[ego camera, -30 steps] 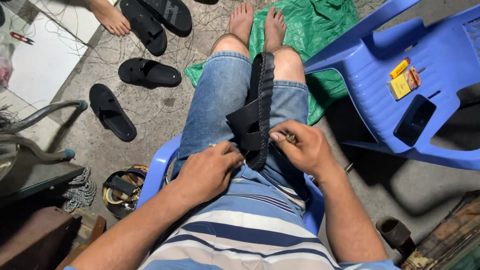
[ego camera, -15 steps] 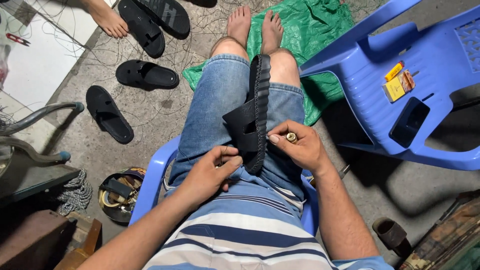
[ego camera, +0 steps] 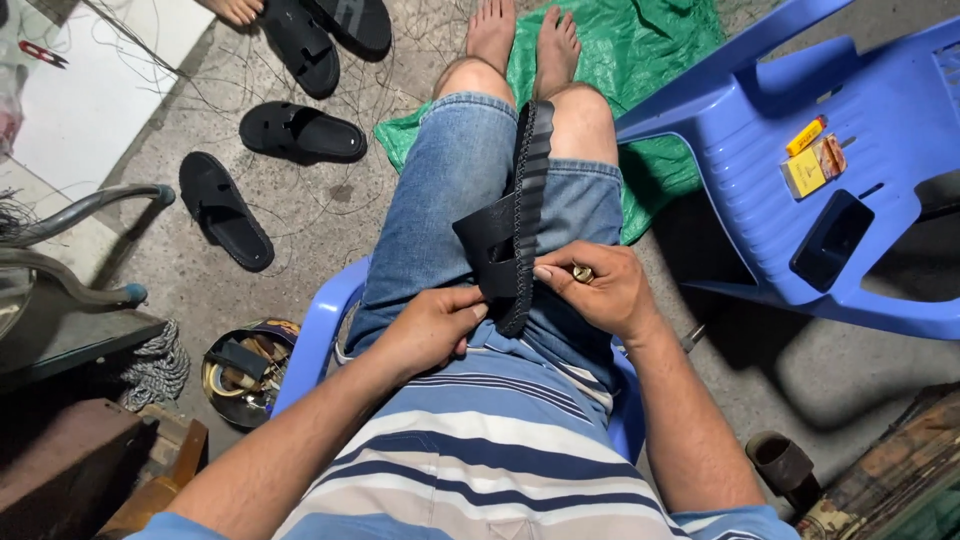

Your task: Hand-stitching the sole of a black sandal using a needle and thread.

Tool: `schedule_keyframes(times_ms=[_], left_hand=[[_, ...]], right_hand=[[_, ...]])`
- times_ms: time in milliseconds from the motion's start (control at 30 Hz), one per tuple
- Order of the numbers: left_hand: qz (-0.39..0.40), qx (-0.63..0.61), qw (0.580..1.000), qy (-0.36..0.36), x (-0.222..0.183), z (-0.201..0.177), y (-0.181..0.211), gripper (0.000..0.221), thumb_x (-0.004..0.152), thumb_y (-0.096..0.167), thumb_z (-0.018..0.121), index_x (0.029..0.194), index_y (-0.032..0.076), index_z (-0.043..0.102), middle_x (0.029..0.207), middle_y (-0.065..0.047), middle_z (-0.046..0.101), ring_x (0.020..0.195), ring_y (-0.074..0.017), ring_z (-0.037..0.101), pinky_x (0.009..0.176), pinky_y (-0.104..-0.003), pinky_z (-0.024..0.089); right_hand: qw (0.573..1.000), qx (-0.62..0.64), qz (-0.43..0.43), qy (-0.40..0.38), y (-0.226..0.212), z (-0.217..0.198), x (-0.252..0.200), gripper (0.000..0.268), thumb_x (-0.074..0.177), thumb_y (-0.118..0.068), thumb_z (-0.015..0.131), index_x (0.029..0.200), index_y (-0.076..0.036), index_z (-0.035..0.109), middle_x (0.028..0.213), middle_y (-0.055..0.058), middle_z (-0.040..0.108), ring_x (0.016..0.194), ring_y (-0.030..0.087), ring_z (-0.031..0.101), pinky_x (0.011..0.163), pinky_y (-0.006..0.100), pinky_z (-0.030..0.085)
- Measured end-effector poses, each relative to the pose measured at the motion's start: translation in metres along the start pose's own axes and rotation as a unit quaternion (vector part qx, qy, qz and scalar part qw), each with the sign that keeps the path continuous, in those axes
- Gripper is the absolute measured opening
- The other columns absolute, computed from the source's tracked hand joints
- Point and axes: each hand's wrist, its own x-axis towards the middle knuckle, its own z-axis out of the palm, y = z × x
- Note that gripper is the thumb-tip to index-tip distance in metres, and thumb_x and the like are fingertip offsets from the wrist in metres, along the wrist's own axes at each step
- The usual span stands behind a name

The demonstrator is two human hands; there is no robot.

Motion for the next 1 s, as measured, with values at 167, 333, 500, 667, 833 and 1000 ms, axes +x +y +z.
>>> schedule_keyframes(times_ms=[167, 333, 500, 667, 833, 1000], left_hand=[[-0.033, -0.048, 0.998, 0.005, -0.042, -0.029, 0.015, 0.037, 0.080, 0.024, 0.061, 0.107, -0.002, 0.065, 0.078, -0.021, 0.066, 0.062, -0.0206, 0.065, 0.052, -0.027, 0.055], [-0.026, 0.139, 0.962, 0.233, -0.061, -0.113, -0.005, 0.034, 0.086, 0.035, 0.052, 0.100, 0.007, 0.065, 0.088, -0.015, 0.059, 0.081, -0.0275, 0.061, 0.071, -0.037, 0.050], [0.272, 0.496, 0.751, 0.341, -0.037, -0.088, 0.013, 0.023, 0.084, 0.033, 0.063, 0.101, 0.018, 0.064, 0.106, -0.008, 0.047, 0.097, -0.0300, 0.056, 0.078, -0.038, 0.045], [0.352, 0.360, 0.859, 0.090, -0.024, -0.009, 0.058, 0.033, 0.087, 0.034, 0.054, 0.118, 0.023, 0.057, 0.078, -0.006, 0.052, 0.074, -0.0303, 0.060, 0.065, -0.037, 0.048], [0.335, 0.411, 0.846, 0.054, -0.013, -0.001, 0.076, 0.030, 0.088, 0.030, 0.051, 0.112, 0.016, 0.061, 0.070, -0.009, 0.053, 0.062, -0.0326, 0.060, 0.054, -0.040, 0.049], [0.332, 0.433, 0.837, 0.041, 0.001, 0.000, 0.078, 0.024, 0.087, 0.027, 0.051, 0.102, 0.013, 0.064, 0.069, -0.007, 0.056, 0.062, -0.0293, 0.063, 0.053, -0.038, 0.051]], right_hand=[[0.997, -0.045, 0.036, -0.053, -0.021, -0.035, -0.004, 0.030, 0.076, -0.010, 0.067, 0.105, -0.002, 0.065, 0.093, 0.023, 0.066, 0.091, 0.035, 0.062, 0.077, 0.045, 0.047], [0.984, -0.165, -0.002, -0.060, -0.019, -0.069, -0.009, 0.030, 0.090, -0.013, 0.051, 0.118, -0.007, 0.060, 0.102, 0.016, 0.061, 0.094, 0.031, 0.060, 0.083, 0.040, 0.044], [0.967, -0.213, -0.009, -0.136, -0.063, -0.058, 0.005, 0.030, 0.080, -0.009, 0.059, 0.109, -0.011, 0.065, 0.094, 0.017, 0.064, 0.081, 0.039, 0.062, 0.069, 0.047, 0.047], [0.938, -0.278, -0.004, -0.206, -0.061, -0.049, 0.023, 0.028, 0.076, -0.015, 0.058, 0.100, -0.025, 0.068, 0.082, 0.004, 0.059, 0.070, 0.029, 0.060, 0.064, 0.040, 0.048], [0.926, -0.300, 0.017, -0.230, -0.059, -0.048, 0.028, 0.030, 0.075, -0.018, 0.056, 0.101, -0.027, 0.068, 0.081, 0.002, 0.057, 0.071, 0.029, 0.059, 0.064, 0.039, 0.047], [0.917, -0.313, 0.033, -0.246, -0.059, -0.046, 0.031, 0.031, 0.075, -0.019, 0.055, 0.102, -0.028, 0.068, 0.083, 0.002, 0.058, 0.073, 0.029, 0.059, 0.064, 0.039, 0.047]])
